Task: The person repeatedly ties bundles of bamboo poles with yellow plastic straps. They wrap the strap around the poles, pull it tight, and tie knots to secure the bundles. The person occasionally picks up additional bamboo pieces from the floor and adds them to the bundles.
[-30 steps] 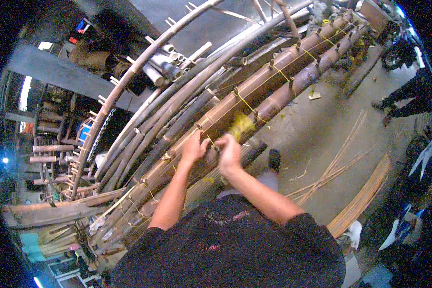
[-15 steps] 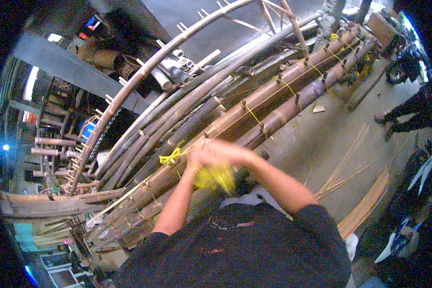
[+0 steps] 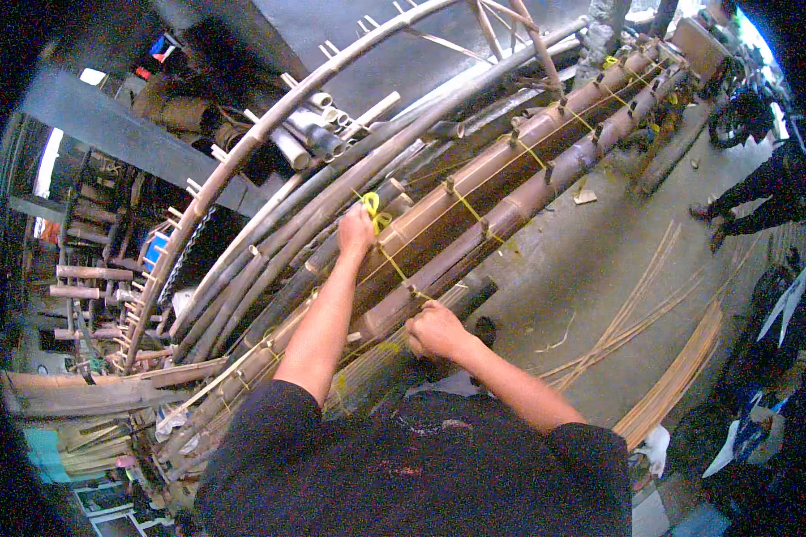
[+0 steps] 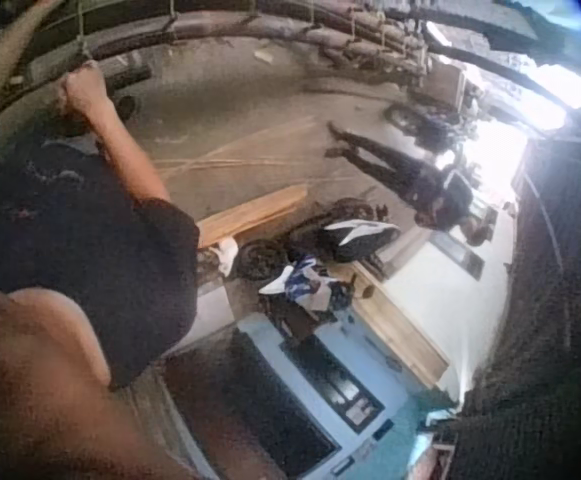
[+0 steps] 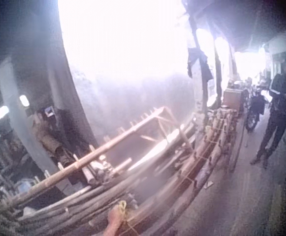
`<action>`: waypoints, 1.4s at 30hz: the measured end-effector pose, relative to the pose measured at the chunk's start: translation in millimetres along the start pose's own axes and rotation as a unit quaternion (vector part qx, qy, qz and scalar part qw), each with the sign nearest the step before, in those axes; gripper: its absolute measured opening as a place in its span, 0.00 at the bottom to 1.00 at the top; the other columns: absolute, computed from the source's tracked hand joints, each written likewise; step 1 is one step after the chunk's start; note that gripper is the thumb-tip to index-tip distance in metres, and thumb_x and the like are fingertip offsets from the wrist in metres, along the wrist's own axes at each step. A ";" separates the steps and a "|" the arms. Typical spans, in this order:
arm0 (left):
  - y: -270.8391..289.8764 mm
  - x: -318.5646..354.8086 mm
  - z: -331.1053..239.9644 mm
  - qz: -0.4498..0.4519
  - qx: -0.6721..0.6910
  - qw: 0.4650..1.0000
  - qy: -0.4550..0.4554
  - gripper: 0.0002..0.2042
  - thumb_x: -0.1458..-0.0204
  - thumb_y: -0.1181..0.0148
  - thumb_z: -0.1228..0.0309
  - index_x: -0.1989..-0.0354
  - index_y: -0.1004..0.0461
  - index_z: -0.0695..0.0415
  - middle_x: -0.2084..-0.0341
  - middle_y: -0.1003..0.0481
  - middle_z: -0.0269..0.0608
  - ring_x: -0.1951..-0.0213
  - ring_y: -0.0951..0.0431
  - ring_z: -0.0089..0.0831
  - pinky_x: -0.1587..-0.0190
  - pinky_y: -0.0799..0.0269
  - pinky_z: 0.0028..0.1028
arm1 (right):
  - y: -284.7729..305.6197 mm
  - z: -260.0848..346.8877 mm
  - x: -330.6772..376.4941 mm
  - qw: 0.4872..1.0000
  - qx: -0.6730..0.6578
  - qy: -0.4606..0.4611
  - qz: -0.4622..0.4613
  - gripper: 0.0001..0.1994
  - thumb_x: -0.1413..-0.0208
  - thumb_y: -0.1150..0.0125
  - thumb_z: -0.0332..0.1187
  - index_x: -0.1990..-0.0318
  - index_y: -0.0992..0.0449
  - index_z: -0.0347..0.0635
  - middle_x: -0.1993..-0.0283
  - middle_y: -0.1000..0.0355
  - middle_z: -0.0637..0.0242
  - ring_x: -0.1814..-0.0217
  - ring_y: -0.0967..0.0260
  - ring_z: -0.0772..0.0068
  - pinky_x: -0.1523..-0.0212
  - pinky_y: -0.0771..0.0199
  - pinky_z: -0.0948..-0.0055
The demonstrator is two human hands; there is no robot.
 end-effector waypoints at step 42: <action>135.4 71.8 119.5 -0.169 0.133 0.969 -0.123 0.14 0.39 0.53 0.64 0.63 0.23 0.61 0.73 0.22 0.53 0.69 0.20 0.50 0.66 0.29 0.43 | -118.6 137.6 -39.3 0.998 -0.020 0.052 0.023 0.19 0.41 0.47 0.43 0.81 0.29 0.43 0.83 0.30 0.55 0.77 0.30 0.49 0.58 0.30 0.57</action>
Point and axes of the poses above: each hand's wrist, its own x-axis away from the middle knuckle, its own y-axis out of the back of the hand, z = x × y, the point moved 4 cm from there along -x, towards the middle knuckle
